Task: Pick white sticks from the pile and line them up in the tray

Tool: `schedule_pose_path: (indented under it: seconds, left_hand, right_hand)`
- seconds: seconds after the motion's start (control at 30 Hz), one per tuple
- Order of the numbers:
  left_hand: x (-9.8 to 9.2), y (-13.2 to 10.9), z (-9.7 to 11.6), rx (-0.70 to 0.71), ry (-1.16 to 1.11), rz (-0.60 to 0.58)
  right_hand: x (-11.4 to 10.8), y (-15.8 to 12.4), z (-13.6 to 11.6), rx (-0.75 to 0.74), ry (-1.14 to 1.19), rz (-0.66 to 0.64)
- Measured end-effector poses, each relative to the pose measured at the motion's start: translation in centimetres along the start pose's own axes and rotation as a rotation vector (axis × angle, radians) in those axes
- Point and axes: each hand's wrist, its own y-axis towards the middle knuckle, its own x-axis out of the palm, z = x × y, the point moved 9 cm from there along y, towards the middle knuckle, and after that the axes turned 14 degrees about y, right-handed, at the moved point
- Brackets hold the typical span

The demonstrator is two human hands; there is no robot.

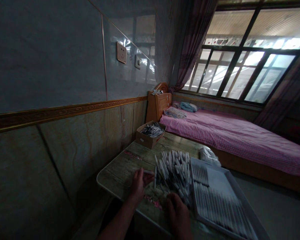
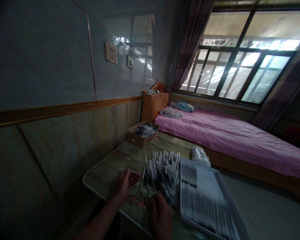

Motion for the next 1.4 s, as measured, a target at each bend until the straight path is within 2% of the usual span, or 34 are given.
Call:
schedule_pose_path:
  seconds: [0.23, 0.4, 0.53, 0.63, 0.77, 0.9, 1.0, 1.1, 1.17, 1.27, 1.4]
  left_hand:
    - [0.2, -0.3, 0.2, 0.037, 0.049, -0.027]
    - [0.5, -0.9, 0.7, 0.098, 0.168, -0.016]
    - [1.3, -1.0, 0.7, 0.111, 0.240, -0.087]
    - [2.1, -1.0, -0.3, 0.064, 0.248, -0.220]
    - [2.5, -1.4, -1.7, -0.011, 0.203, -0.354]
    - [1.9, -1.7, -1.5, -0.046, 0.059, -0.322]
    - [1.5, -1.7, -1.2, -0.091, -0.050, -0.267]
    - [1.0, -1.4, -1.1, -0.125, -0.164, -0.174]
    - [0.9, -1.4, -1.1, -0.144, -0.205, -0.156]
    - [1.2, -1.3, -1.2, -0.150, -0.224, -0.187]
    - [1.0, -1.2, -1.5, -0.162, -0.232, -0.170]
  right_hand:
    - [0.1, -0.1, 0.0, -0.003, -0.028, 0.010]
    - [-2.1, 0.1, -1.2, -0.040, -0.163, 0.069]
    - [-2.9, 1.1, -2.5, -0.047, -0.134, 0.012]
    - [-1.9, 2.5, -3.3, -0.022, -0.017, -0.048]
    - [0.6, 4.5, -4.0, 0.022, 0.107, -0.046]
    - [2.6, 5.8, -4.5, 0.044, 0.219, -0.016]
    - [2.1, 6.1, -3.7, 0.064, 0.271, 0.041]
    - [0.7, 6.0, -3.0, 0.035, 0.131, 0.090]
    - [0.6, 5.9, -3.0, -0.001, -0.075, 0.050]
    - [1.9, 6.0, -3.0, -0.004, -0.380, -0.072]
    - [3.8, 6.8, -3.2, 0.005, -0.591, -0.178]
